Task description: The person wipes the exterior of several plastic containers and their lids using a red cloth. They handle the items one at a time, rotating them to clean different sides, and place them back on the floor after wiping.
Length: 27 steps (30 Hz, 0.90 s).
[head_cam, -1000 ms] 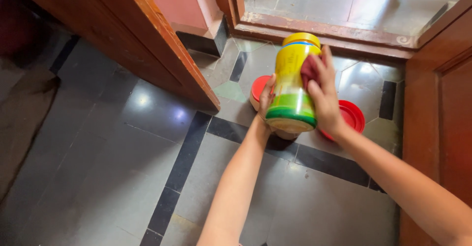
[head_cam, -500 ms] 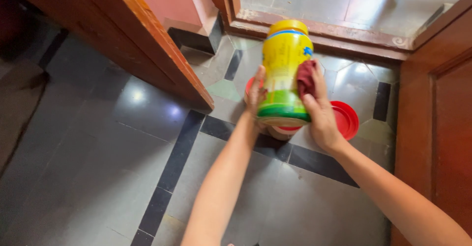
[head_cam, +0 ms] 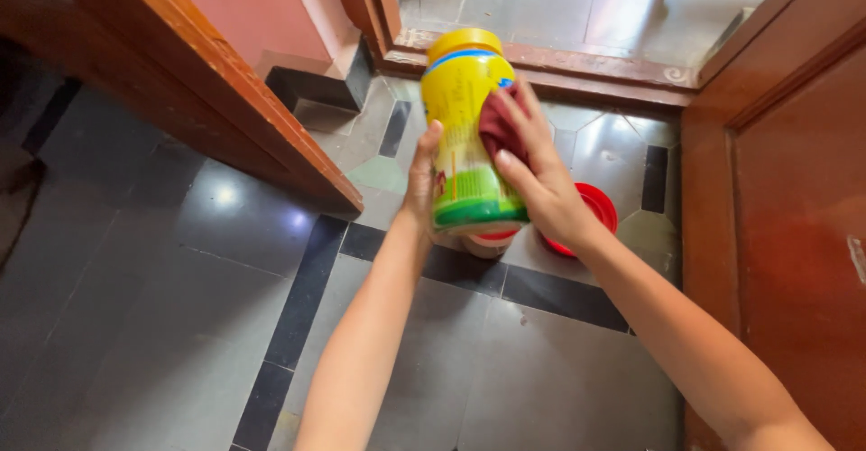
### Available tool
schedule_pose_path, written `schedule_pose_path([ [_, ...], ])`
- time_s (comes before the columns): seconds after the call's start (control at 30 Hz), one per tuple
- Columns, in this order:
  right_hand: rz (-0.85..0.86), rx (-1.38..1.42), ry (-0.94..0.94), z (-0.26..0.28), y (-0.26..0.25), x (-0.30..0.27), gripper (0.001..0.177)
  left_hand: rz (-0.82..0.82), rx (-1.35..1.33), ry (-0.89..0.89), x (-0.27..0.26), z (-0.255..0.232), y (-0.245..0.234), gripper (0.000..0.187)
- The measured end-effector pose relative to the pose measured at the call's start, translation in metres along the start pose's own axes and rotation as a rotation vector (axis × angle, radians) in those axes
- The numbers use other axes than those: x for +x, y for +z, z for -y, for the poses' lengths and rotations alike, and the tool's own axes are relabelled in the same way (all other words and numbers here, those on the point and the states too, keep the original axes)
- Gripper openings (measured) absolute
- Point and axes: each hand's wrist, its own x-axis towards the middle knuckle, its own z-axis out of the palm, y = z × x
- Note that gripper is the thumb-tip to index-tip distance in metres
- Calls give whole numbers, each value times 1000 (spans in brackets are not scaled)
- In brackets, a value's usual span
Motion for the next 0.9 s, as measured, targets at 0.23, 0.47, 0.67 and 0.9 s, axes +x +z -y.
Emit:
schedule_pose_path([
  [0.23,-69,-147,-14,-4,-10,2,63,98,1,-77,10,14,23,79],
  [0.47,-109,-441,-35,0,-32,1,61,-13,161,-157,28,26,31,75],
  [0.67,25,-607,66,-8,-56,-1,59,-78,77,-148,56,49,30,73],
  [0.9,-14,-847,40,5,-69,11,53,-80,70,-135,80,77,25,73],
])
